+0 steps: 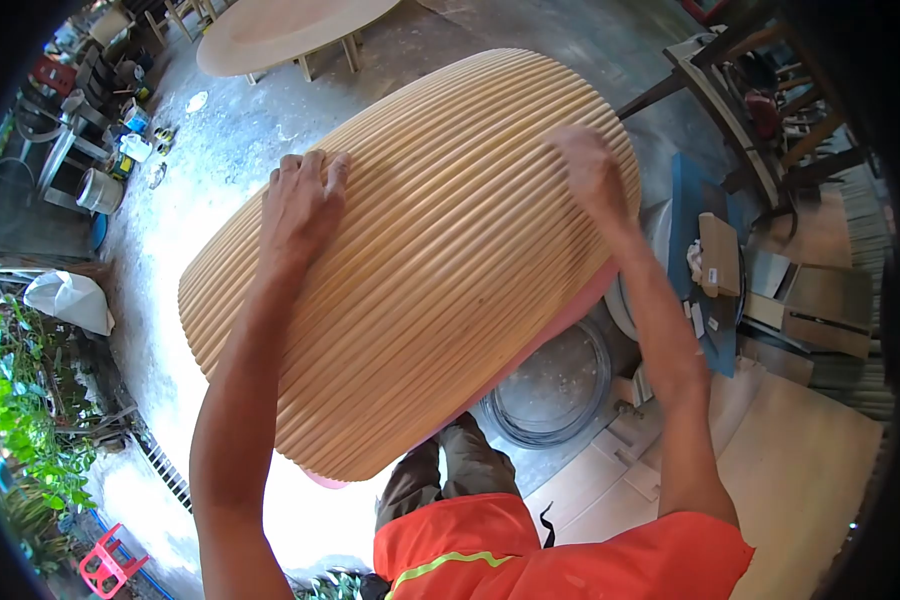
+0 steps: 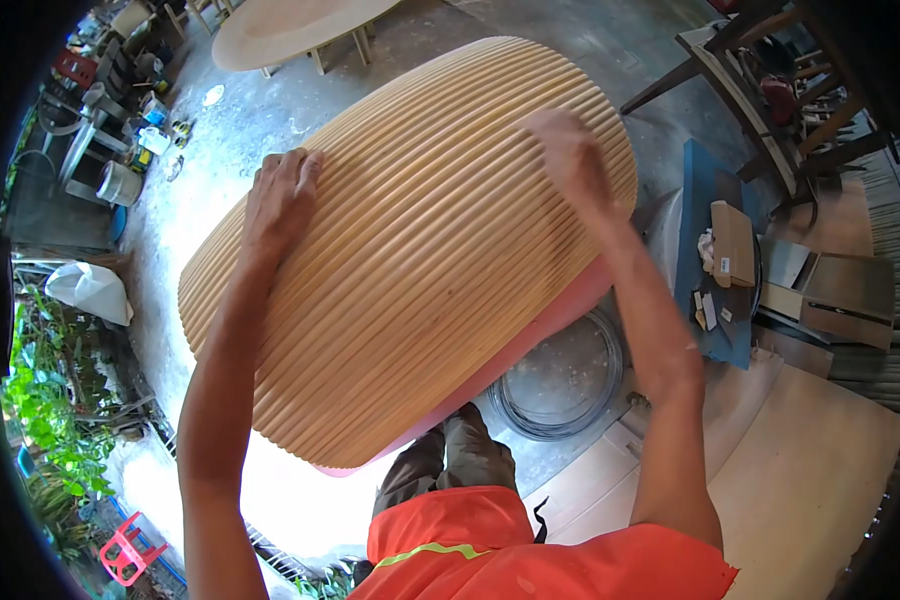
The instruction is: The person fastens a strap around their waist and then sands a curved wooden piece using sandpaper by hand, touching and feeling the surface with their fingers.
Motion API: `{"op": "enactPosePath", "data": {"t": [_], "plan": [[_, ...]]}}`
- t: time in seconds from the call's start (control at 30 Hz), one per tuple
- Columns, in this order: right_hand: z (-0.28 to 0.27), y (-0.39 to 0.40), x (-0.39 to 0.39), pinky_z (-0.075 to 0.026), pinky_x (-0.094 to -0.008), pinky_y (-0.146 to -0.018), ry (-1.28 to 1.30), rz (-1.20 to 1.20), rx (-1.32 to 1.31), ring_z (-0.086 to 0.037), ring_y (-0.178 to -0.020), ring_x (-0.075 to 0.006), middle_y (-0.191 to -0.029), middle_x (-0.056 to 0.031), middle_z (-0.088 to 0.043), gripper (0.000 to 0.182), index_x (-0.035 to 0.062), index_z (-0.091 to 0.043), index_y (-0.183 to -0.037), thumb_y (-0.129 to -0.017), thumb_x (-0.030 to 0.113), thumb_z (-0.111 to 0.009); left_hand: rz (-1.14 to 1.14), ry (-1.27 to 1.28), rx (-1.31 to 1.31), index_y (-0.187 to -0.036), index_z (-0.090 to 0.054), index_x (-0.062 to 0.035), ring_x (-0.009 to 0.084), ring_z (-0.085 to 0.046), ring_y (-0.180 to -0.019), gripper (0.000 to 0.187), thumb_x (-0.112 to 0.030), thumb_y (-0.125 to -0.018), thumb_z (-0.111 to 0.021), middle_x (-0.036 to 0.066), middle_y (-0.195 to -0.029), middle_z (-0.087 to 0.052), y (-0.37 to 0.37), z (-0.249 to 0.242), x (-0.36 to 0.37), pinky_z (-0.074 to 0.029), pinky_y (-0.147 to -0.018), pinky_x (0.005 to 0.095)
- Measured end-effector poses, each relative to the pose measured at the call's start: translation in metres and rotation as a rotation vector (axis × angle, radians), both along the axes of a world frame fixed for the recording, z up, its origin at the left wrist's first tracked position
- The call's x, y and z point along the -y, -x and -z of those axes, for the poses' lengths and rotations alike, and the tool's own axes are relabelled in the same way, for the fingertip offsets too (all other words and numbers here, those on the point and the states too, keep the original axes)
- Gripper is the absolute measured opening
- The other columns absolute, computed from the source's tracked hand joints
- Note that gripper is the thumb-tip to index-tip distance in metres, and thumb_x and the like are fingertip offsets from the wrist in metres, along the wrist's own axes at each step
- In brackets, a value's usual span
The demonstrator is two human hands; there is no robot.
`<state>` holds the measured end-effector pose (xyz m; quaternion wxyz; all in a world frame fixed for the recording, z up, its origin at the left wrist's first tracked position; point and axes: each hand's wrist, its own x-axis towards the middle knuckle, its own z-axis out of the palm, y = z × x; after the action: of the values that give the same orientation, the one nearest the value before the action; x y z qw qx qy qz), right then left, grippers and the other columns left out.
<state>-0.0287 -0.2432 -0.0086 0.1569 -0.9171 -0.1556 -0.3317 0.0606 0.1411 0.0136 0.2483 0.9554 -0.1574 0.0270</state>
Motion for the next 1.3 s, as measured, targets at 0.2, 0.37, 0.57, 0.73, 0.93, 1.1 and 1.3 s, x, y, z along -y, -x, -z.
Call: {"op": "enactPosePath", "data": {"t": [0.2, 0.37, 0.57, 0.73, 0.93, 1.1, 1.3], "plan": [[-0.001, 0.004, -0.001, -0.054, -0.0433, -0.102, -0.033, -0.031, -0.050, -0.067, -0.114, -0.0340, -0.113, -0.0173, -0.073, 0.033, 0.0032, -0.073, -0.112, -0.091, -0.006, -0.049, 0.006, 0.051, -0.003, -0.129, -0.065, -0.0042, 0.0412, -0.056, -0.122, 0.049, -0.044, -0.106, -0.048, 0.025, -0.128, -0.060, -0.004, 0.003, -0.002, -0.043, -0.105, 0.0501], [0.005, 0.008, -0.004, -0.054, -0.0406, -0.105, 0.043, -0.016, 0.007, -0.067, -0.117, -0.0333, -0.118, -0.0184, -0.072, 0.030, -0.0013, -0.072, -0.115, -0.095, -0.007, -0.049, -0.028, 0.001, -0.058, -0.130, -0.064, -0.0040, 0.0369, -0.053, -0.125, 0.045, -0.038, -0.108, -0.044, 0.021, -0.128, -0.062, 0.003, -0.007, 0.003, -0.039, -0.110, 0.0465], [0.006, 0.000, 0.025, -0.053, -0.0400, -0.106, -0.148, 0.093, -0.076, -0.067, -0.120, -0.0305, -0.119, -0.0177, -0.073, 0.028, -0.0002, -0.074, -0.116, -0.094, -0.003, -0.056, 0.021, -0.020, 0.001, -0.131, -0.064, -0.0041, 0.0380, -0.053, -0.125, 0.045, -0.038, -0.108, -0.045, 0.022, -0.128, -0.062, -0.003, 0.003, 0.001, -0.039, -0.109, 0.0466], [0.004, 0.015, -0.028, -0.057, -0.0409, -0.099, -0.077, -0.183, -0.010, -0.069, -0.115, -0.0330, -0.115, -0.0160, -0.074, 0.024, 0.0020, -0.075, -0.110, -0.093, -0.004, -0.059, -0.002, 0.006, -0.035, -0.130, -0.064, -0.0046, 0.0398, -0.054, -0.124, 0.046, -0.041, -0.107, -0.046, 0.024, -0.129, -0.060, -0.001, 0.001, -0.001, -0.041, -0.107, 0.0486], [0.008, 0.025, -0.042, -0.055, -0.0408, -0.102, -0.107, 0.009, 0.004, -0.069, -0.115, -0.0332, -0.115, -0.0149, -0.074, 0.025, 0.0030, -0.074, -0.111, -0.095, -0.004, -0.057, 0.010, 0.018, -0.026, -0.130, -0.064, -0.0052, 0.0411, -0.055, -0.122, 0.048, -0.043, -0.107, -0.047, 0.024, -0.129, -0.060, -0.001, -0.001, -0.001, -0.042, -0.105, 0.0507], [0.015, 0.011, 0.008, -0.054, -0.0412, -0.103, -0.064, 0.034, 0.027, -0.067, -0.118, -0.0336, -0.116, -0.0151, -0.074, 0.026, 0.0030, -0.074, -0.115, -0.095, -0.004, -0.058, 0.000, 0.032, -0.032, -0.131, -0.064, -0.0056, 0.0407, -0.055, -0.122, 0.048, -0.043, -0.107, -0.047, 0.023, -0.129, -0.060, -0.006, 0.001, -0.002, -0.042, -0.105, 0.0507], [0.014, 0.012, 0.014, -0.054, -0.0407, -0.104, -0.150, 0.076, 0.010, -0.067, -0.119, -0.0316, -0.119, -0.0126, -0.073, 0.026, 0.0046, -0.074, -0.116, -0.095, -0.002, -0.061, 0.008, 0.013, -0.010, -0.132, -0.064, -0.0065, 0.0403, -0.055, -0.124, 0.048, -0.043, -0.107, -0.046, 0.023, -0.131, -0.060, -0.004, 0.003, -0.003, -0.042, -0.106, 0.0506]]}}
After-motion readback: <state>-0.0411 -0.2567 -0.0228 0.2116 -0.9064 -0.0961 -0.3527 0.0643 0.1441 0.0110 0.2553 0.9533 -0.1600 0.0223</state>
